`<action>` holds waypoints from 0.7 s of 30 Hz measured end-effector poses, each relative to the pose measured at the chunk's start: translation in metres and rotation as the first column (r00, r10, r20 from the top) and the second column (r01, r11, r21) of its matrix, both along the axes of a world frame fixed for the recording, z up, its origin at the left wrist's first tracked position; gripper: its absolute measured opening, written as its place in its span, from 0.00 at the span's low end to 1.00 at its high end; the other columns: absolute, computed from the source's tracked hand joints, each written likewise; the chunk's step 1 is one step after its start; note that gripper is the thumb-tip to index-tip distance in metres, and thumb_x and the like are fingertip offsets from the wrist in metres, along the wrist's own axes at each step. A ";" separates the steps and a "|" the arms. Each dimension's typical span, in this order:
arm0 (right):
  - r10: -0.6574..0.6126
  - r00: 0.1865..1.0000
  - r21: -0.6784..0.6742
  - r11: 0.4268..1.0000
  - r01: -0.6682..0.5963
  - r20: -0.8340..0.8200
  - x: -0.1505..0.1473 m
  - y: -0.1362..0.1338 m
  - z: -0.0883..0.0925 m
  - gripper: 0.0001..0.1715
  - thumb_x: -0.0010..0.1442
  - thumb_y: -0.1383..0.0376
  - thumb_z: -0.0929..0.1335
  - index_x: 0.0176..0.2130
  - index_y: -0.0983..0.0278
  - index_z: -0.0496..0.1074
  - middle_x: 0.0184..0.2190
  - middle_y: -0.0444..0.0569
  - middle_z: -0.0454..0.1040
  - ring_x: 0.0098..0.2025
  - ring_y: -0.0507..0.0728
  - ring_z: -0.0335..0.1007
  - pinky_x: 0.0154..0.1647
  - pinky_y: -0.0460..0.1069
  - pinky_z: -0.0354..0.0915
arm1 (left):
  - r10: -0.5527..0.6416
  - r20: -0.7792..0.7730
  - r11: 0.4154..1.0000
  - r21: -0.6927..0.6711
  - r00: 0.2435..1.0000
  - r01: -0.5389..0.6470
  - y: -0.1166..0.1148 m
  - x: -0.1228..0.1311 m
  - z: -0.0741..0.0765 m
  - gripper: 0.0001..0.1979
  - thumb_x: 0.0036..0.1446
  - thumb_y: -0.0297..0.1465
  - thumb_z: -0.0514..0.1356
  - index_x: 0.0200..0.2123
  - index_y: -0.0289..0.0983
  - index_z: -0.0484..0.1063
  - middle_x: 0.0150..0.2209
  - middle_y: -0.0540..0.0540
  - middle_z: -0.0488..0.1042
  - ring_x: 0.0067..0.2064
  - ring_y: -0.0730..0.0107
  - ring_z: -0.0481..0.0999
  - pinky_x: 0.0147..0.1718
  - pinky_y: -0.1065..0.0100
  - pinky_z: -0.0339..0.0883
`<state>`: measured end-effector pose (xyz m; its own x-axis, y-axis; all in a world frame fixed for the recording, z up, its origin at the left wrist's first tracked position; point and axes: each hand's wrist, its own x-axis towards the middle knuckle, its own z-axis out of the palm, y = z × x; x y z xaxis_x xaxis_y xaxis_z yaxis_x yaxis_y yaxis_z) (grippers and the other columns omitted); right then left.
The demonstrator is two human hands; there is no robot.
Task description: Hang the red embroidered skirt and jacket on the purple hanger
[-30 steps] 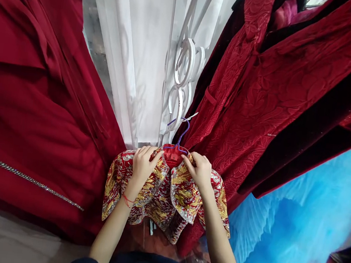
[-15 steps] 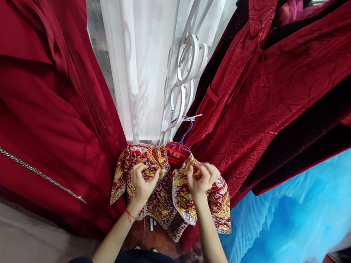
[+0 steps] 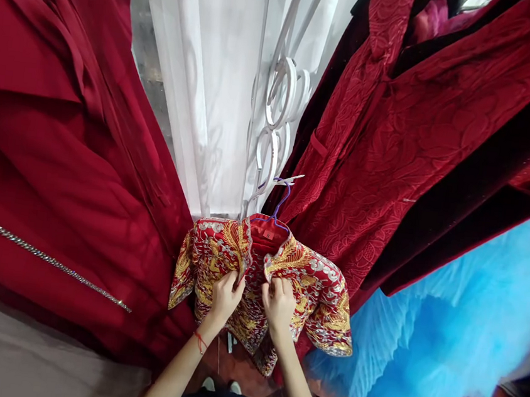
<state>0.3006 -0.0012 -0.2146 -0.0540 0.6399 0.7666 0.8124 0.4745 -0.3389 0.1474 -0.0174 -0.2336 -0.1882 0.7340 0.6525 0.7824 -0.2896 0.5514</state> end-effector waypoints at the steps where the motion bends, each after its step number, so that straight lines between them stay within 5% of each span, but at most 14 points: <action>1: 0.067 0.998 -0.026 0.997 -0.067 0.001 -0.005 -0.001 0.006 0.11 0.65 0.66 0.61 0.30 0.59 0.63 0.26 0.49 0.67 0.29 0.58 0.64 0.30 0.52 0.62 | -0.011 0.013 1.000 -0.013 1.000 0.011 0.000 0.004 0.004 0.08 0.65 0.31 0.53 0.33 0.40 0.70 0.27 0.44 0.76 0.27 0.65 0.76 0.28 0.67 0.66; 5: 0.146 0.986 -0.120 0.980 -0.155 -0.086 -0.036 -0.004 0.024 0.13 0.67 0.67 0.57 0.31 0.59 0.63 0.28 0.49 0.68 0.30 0.58 0.65 0.31 0.52 0.65 | 0.016 0.042 0.994 -0.112 0.999 -0.012 0.007 0.014 0.016 0.08 0.65 0.30 0.52 0.42 0.38 0.70 0.34 0.40 0.79 0.33 0.60 0.79 0.32 0.65 0.69; 8: 0.226 0.963 -0.163 0.955 -0.249 -0.149 -0.035 -0.007 0.017 0.09 0.67 0.67 0.58 0.41 0.61 0.67 0.37 0.54 0.72 0.39 0.61 0.71 0.40 0.55 0.70 | 0.091 0.085 0.986 -0.149 0.992 -0.078 0.007 0.014 0.010 0.08 0.65 0.34 0.53 0.44 0.38 0.68 0.36 0.40 0.79 0.35 0.59 0.80 0.33 0.63 0.71; 11: 0.397 0.898 -0.136 0.895 -0.425 -0.190 0.004 -0.031 -0.026 0.11 0.64 0.66 0.62 0.46 0.59 0.69 0.43 0.54 0.74 0.46 0.62 0.73 0.46 0.58 0.71 | 0.134 0.210 0.988 -0.100 0.968 -0.115 -0.012 0.018 -0.020 0.10 0.64 0.39 0.56 0.44 0.40 0.66 0.36 0.41 0.78 0.35 0.60 0.80 0.34 0.62 0.73; 14: 0.220 0.858 -0.180 0.925 -0.335 -0.465 0.058 -0.066 -0.097 0.08 0.62 0.61 0.63 0.33 0.58 0.70 0.29 0.49 0.73 0.32 0.63 0.73 0.34 0.59 0.71 | 0.003 0.275 0.984 -0.173 0.961 0.046 -0.038 0.030 -0.063 0.07 0.64 0.36 0.53 0.41 0.41 0.67 0.34 0.43 0.76 0.32 0.63 0.79 0.32 0.63 0.73; 15: 0.043 0.781 -0.268 0.926 -0.265 -0.623 0.073 -0.074 -0.121 0.10 0.62 0.57 0.64 0.32 0.58 0.70 0.27 0.48 0.72 0.30 0.63 0.73 0.32 0.59 0.71 | -0.074 0.271 0.956 -0.255 0.960 0.146 -0.043 0.035 -0.076 0.07 0.65 0.34 0.52 0.41 0.41 0.68 0.36 0.41 0.77 0.35 0.62 0.79 0.34 0.63 0.74; 17: -0.264 0.464 -0.437 0.842 -0.317 -0.846 0.093 -0.077 -0.155 0.19 0.58 0.47 0.64 0.30 0.59 0.69 0.24 0.47 0.72 0.23 0.62 0.71 0.22 0.57 0.68 | -0.181 0.216 0.838 -0.476 0.959 0.266 -0.044 0.048 -0.093 0.12 0.63 0.29 0.50 0.43 0.39 0.72 0.42 0.37 0.78 0.43 0.58 0.80 0.42 0.60 0.75; 19: -0.462 0.098 -0.423 0.680 -0.599 -0.881 0.100 -0.066 -0.169 0.24 0.50 0.42 0.67 0.26 0.61 0.67 0.23 0.48 0.72 0.23 0.61 0.72 0.24 0.55 0.69 | -0.280 0.169 0.707 -0.629 0.945 0.322 -0.033 0.061 -0.097 0.15 0.61 0.26 0.52 0.46 0.38 0.75 0.46 0.35 0.78 0.51 0.54 0.77 0.52 0.56 0.71; 21: -0.599 -0.147 -0.342 0.622 -0.704 -0.787 0.098 -0.047 -0.166 0.21 0.42 0.49 0.74 0.26 0.62 0.68 0.20 0.45 0.72 0.22 0.57 0.71 0.25 0.52 0.69 | -0.406 0.171 0.598 -0.694 0.898 0.402 -0.014 0.076 -0.090 0.15 0.60 0.27 0.55 0.48 0.40 0.75 0.48 0.37 0.77 0.55 0.55 0.74 0.57 0.56 0.67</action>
